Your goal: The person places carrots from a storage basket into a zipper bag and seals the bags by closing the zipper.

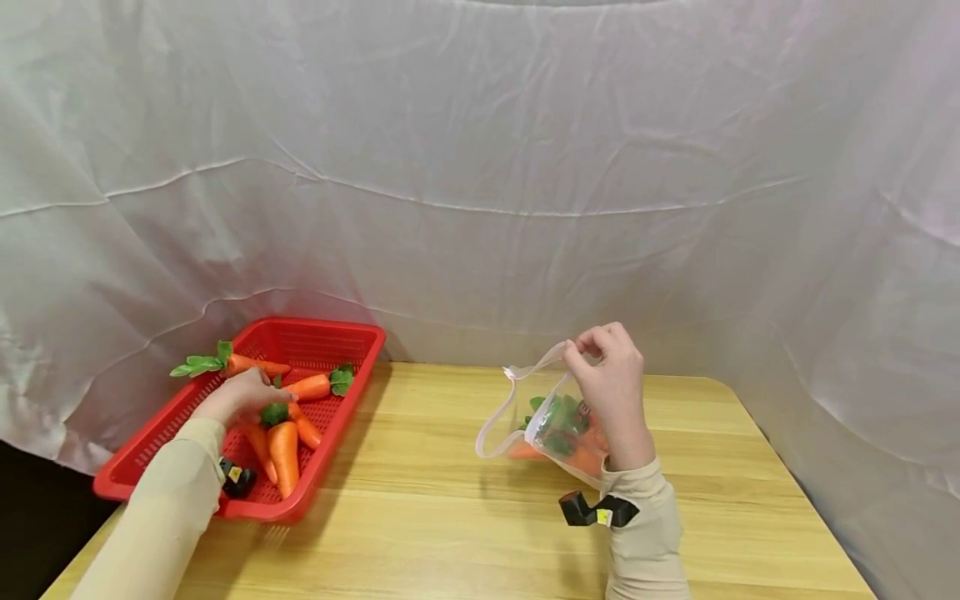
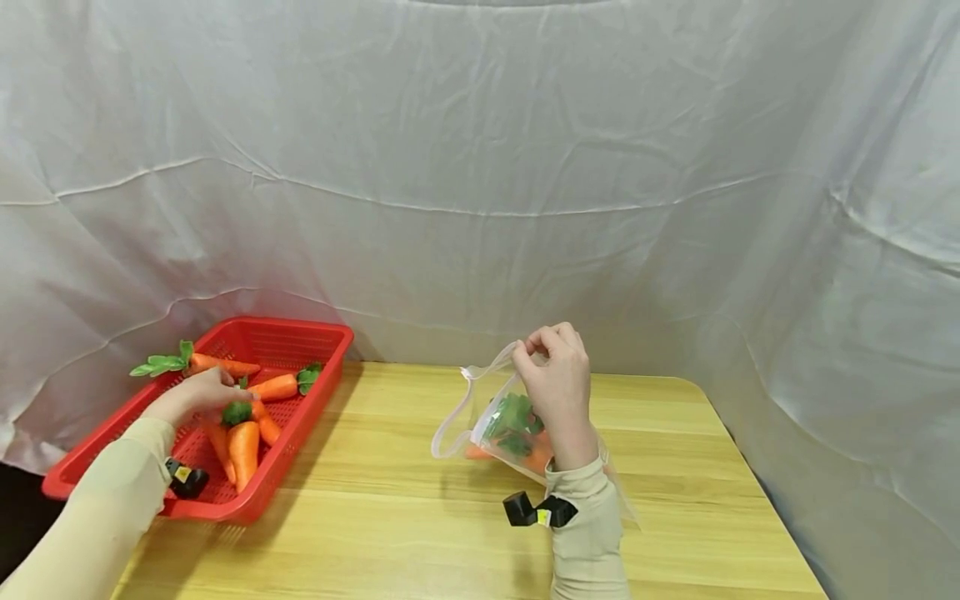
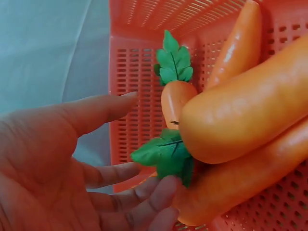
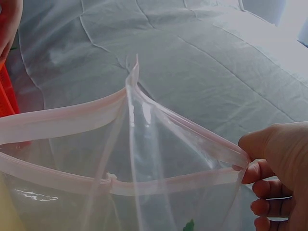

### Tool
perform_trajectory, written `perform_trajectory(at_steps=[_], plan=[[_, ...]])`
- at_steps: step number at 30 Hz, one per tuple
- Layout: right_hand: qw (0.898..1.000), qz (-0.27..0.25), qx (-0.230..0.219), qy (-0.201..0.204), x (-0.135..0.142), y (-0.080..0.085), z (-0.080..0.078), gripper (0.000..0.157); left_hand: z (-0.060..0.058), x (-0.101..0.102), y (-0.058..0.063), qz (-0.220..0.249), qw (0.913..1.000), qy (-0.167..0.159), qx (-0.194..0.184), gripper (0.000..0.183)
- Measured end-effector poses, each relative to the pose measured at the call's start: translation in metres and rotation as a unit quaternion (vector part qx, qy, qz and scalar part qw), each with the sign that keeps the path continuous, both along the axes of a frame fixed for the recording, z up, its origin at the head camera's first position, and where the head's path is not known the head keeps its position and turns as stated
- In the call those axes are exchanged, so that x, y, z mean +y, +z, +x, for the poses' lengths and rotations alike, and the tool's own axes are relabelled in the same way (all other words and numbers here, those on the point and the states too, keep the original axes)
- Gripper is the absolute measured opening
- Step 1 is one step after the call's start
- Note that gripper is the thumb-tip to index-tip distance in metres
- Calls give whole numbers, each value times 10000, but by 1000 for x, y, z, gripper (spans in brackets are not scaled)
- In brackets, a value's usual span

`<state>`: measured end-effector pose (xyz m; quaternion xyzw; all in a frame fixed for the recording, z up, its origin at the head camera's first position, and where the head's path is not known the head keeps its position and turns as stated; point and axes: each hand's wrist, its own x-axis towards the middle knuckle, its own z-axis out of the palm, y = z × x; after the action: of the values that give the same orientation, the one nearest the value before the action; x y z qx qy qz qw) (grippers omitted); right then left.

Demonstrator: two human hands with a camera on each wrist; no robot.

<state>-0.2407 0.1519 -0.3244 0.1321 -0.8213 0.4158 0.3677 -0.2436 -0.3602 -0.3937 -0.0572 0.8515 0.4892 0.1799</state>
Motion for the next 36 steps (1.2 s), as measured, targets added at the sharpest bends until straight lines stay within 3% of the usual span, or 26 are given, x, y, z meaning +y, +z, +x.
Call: perform_trajectory(at_steps=[3, 6, 9, 13, 19, 23, 27, 31, 35, 36], plan=[[10000, 17, 3, 18, 0, 0, 0, 17, 10, 14, 10, -503, 9987, 76, -71, 60], [10000, 20, -13, 19, 0, 0, 0, 17, 15, 22, 13, -596, 9977, 130, -300, 36], [10000, 13, -11, 27, -1, 0, 0, 17, 18, 27, 13, -322, 9975, 189, -606, 33], [10000, 15, 36, 34, -2, 0, 0, 17, 20, 29, 12, -123, 9960, 277, -839, 42], [9999, 26, 120, 48, -4, 0, -2, 16, 21, 28, 11, -160, 9973, 82, -716, 33], [9999, 8, 130, 66, -5, 0, -2, 16, 19, 23, 8, 127, 9978, -176, -627, 33], [9999, 7, 157, 60, -5, 0, -1, 17, 18, 15, 10, 263, 9991, -181, -292, 51], [9998, 27, 181, 42, -4, 0, -1, 17, 17, 7, 14, -49, 9999, -8, 166, 73], [9999, 7, 103, 52, -4, 0, -1, 17, 17, 3, 15, 26, 9992, -181, 344, 52], [9999, 2, 90, 51, -4, 0, -1, 17, 17, 2, 15, 220, 9980, -500, 329, 44]])
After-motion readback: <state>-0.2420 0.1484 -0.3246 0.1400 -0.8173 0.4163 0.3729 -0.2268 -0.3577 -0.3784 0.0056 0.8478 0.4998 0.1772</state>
